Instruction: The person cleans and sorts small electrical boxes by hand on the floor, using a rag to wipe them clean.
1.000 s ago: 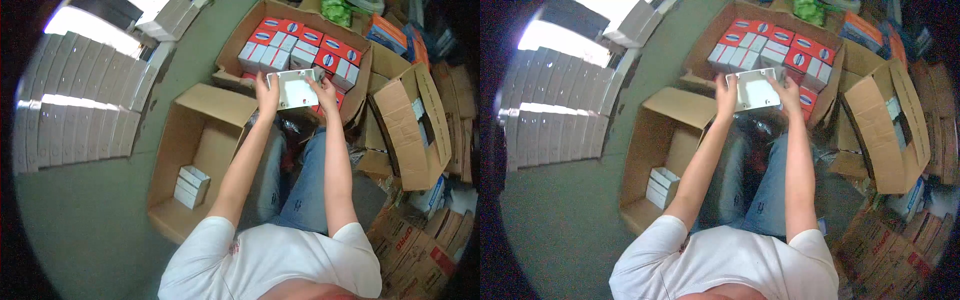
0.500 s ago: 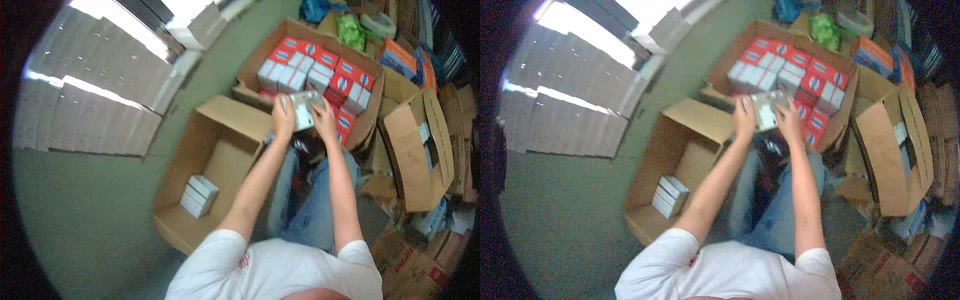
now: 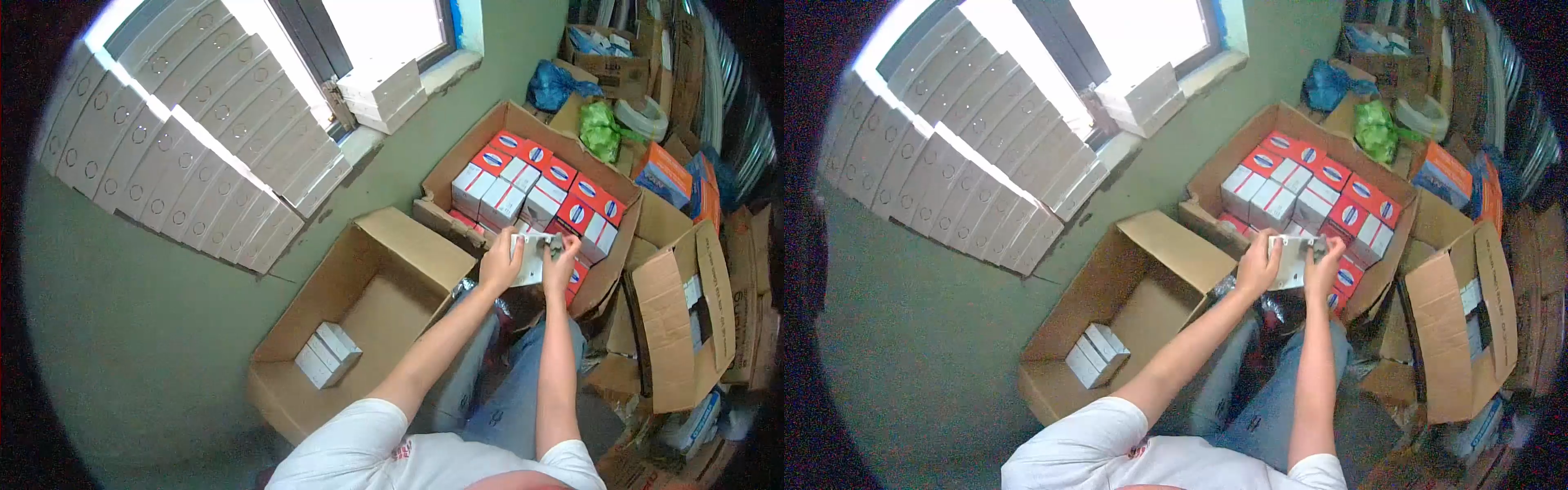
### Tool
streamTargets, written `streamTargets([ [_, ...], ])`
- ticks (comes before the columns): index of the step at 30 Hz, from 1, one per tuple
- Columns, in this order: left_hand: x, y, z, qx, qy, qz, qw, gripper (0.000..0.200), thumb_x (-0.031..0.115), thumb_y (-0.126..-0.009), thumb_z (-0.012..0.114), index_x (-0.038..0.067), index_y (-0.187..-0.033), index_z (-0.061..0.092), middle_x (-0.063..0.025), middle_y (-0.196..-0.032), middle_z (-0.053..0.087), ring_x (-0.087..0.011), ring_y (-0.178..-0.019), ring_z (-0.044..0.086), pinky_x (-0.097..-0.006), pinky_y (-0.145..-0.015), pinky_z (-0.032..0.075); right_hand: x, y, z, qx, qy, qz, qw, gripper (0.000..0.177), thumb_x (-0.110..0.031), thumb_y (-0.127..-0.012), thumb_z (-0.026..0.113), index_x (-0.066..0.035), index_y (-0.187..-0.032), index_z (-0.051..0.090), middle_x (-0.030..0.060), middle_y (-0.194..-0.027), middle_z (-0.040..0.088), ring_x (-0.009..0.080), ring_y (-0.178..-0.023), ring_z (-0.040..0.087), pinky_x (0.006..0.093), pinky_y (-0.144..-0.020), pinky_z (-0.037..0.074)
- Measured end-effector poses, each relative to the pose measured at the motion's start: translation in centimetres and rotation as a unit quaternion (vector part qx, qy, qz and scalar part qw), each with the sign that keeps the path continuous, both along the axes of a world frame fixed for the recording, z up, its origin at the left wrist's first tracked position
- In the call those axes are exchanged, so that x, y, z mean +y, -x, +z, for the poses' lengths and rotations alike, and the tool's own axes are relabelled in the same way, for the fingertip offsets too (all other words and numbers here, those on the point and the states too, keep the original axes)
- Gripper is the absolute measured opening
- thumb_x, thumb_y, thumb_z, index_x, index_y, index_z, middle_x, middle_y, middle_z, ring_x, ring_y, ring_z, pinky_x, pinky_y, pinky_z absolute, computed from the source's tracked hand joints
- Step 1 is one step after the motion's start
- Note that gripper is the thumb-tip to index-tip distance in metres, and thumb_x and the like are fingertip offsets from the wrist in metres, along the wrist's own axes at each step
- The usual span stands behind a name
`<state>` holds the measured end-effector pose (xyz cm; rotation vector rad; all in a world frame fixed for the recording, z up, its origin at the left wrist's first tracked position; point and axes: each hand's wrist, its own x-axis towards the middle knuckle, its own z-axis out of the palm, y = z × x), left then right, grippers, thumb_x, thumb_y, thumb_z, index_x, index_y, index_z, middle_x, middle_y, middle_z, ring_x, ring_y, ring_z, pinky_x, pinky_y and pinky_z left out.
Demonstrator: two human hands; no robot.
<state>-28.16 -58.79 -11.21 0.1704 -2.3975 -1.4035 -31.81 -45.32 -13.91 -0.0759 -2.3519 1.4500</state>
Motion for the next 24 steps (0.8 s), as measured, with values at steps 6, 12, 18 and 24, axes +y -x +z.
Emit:
streamTargets([
  [6, 0.3, -0.3, 0.4, 0.026, 0.038, -0.033, 0.998, 0.029, 0.029, -0.094, 0.046, 0.006, -0.111, 0.05, -0.0195, -0.103, 0.06, -0.0388, -0.093, 0.058, -0.0449, -0.075, 0.048, 1.0, 0.3, -1.2, -0.027, -0.053, -0.014, 0.998, 0.035, -0.009, -0.082, 0.059, -0.003, -0.117, 0.055, 0.0246, -0.108, 0.061, 0.039, -0.099, 0.06, 0.0421, -0.082, 0.046],
  [12, 0.5, -0.8, 1.5, 0.038, 0.065, 0.0, 0.997, 0.028, 0.029, -0.093, 0.048, 0.007, -0.11, 0.052, -0.0172, -0.103, 0.059, -0.0366, -0.091, 0.059, -0.0436, -0.074, 0.048, 2.5, 1.7, -6.3, -0.068, 0.129, 0.113, 0.983, 0.036, -0.012, -0.08, 0.064, 0.001, -0.113, 0.056, 0.0129, -0.098, 0.066, 0.0191, -0.088, 0.063, 0.0302, -0.078, 0.048],
  [18, 0.2, -1.1, 2.0, 0.064, 0.049, 0.016, 0.997, 0.028, 0.027, -0.092, 0.05, 0.007, -0.111, 0.053, -0.0159, -0.102, 0.059, -0.0353, -0.091, 0.06, -0.0423, -0.074, 0.048, 2.6, -0.4, -2.6, -0.249, 0.079, 0.149, 0.954, 0.039, -0.012, -0.074, 0.072, 0.003, -0.108, 0.059, 0.0099, -0.096, 0.067, 0.0155, -0.085, 0.063, 0.0278, -0.075, 0.048],
  [24, 0.1, -0.6, 1.0, 0.089, 0.056, -0.028, 0.994, 0.026, 0.029, -0.091, 0.052, 0.009, -0.108, 0.053, -0.0139, -0.098, 0.06, -0.0363, -0.082, 0.061, -0.044, -0.066, 0.049, 4.6, 0.3, -3.2, -0.257, -0.023, 0.147, 0.955, 0.044, -0.01, -0.062, 0.076, 0.002, -0.102, 0.063, 0.0127, -0.093, 0.068, 0.0195, -0.08, 0.065, 0.0317, -0.07, 0.051],
])
